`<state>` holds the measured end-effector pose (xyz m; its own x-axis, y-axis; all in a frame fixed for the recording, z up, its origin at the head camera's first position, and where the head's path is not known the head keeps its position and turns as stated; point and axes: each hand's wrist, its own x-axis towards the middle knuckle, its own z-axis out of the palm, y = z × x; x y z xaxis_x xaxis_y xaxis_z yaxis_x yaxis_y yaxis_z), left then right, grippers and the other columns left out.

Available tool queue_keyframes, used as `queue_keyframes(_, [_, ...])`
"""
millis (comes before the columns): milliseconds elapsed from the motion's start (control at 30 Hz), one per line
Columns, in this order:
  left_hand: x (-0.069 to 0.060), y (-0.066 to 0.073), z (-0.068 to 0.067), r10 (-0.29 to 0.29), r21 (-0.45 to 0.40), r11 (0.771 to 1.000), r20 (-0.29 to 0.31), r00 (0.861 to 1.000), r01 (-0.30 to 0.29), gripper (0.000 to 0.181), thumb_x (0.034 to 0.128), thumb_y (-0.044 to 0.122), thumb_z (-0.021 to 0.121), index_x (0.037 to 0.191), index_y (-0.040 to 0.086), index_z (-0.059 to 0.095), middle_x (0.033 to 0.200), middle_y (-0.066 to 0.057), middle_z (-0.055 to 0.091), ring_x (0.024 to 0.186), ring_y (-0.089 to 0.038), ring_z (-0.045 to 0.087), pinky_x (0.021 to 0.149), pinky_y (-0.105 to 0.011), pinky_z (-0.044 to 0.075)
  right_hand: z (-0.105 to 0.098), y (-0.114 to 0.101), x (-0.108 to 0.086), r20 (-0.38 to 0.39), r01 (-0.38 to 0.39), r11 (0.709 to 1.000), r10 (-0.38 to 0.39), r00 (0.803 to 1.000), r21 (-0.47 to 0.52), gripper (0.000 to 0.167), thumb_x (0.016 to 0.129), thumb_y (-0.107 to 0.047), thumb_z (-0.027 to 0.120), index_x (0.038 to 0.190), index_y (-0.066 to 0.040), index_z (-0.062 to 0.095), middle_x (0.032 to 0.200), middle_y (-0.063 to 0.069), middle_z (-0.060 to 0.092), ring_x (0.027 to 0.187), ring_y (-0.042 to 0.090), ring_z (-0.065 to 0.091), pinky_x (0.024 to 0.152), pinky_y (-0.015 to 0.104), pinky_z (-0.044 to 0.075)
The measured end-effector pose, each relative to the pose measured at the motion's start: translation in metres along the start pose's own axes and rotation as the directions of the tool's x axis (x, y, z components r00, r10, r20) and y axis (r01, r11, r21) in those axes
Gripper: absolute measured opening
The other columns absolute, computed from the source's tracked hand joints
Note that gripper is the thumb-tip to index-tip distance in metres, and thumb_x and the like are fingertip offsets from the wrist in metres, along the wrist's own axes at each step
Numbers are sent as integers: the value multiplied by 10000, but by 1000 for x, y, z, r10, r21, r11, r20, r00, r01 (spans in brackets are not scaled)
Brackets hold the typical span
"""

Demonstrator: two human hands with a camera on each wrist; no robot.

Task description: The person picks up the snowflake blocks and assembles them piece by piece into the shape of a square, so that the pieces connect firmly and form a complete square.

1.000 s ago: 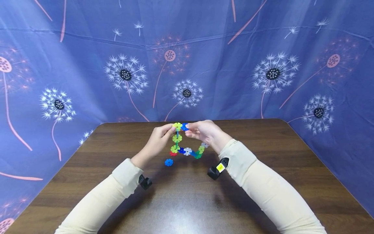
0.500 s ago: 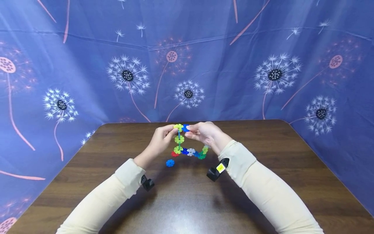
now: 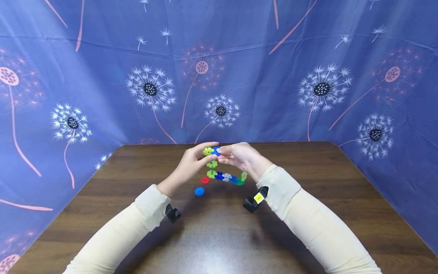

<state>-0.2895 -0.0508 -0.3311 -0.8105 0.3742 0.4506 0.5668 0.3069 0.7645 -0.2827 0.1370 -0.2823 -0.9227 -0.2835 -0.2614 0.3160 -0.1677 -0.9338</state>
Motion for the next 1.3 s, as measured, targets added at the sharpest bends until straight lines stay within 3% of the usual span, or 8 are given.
queue_keyframes(333, [2,1,1,-68,-106,992,-38,997,64,341,827,213,772,1159,167,708,750,15,644,487,-91,417,477,-213,368,-1,2,-1,3,-29,999,29,1000,-24,115,937,-7,581,863,-51,657,769,39,644,651,83,620,618,157,516])
queue_keyframes(567, [5,1,0,-108,-85,991,-69,992,102,332,844,251,759,1160,163,707,486,49,318,425,-123,311,425,-235,311,-3,7,-1,3,-9,1000,9,1000,-7,119,986,-121,541,1000,-10,581,750,42,658,660,114,648,654,196,546])
queue_keyframes(667, [8,-3,-3,-148,-88,986,-111,983,139,334,855,278,748,1167,171,702,476,65,313,419,-112,326,422,-235,332,-4,13,-3,6,3,997,-2,1000,-75,217,999,-147,507,1080,43,572,778,43,675,706,134,670,692,229,563])
queue_keyframes(767, [11,-4,-6,-188,-111,979,-148,971,172,336,857,275,748,1171,164,702,483,59,348,422,-104,346,424,-236,348,-4,23,-2,30,9,988,-5,1000,-156,293,983,-121,512,1148,116,561,776,48,697,709,137,686,712,253,574])
queue_keyframes(833, [12,-5,-7,-200,-130,975,-173,964,179,330,856,256,751,1165,146,706,547,60,504,473,-88,418,458,-229,387,-3,31,-1,61,23,979,-11,998,-202,332,967,-96,537,1191,149,544,785,50,706,715,140,693,720,265,579])
queue_keyframes(967, [14,-6,-9,-238,-184,962,-203,950,202,306,850,236,759,1140,149,719,759,33,663,497,-84,401,469,-213,371,3,50,6,126,52,961,-18,992,-272,329,933,-43,579,1168,186,559,816,87,722,719,152,700,745,313,588])
queue_keyframes(1167, [14,-6,-11,-294,-245,938,-192,936,245,298,847,256,761,1135,188,724,743,57,601,434,-86,281,427,-216,284,24,79,23,91,48,885,-6,996,-464,270,874,-46,680,1060,148,655,937,224,722,726,202,706,785,369,583])
queue_keyframes(1300, [16,-5,-12,-305,-268,930,-190,933,250,306,855,267,752,1150,195,716,980,27,676,422,-83,255,425,-217,276,37,93,34,-1,25,755,-34,999,-656,270,809,-129,781,1001,52,720,862,154,734,760,222,713,739,305,582])
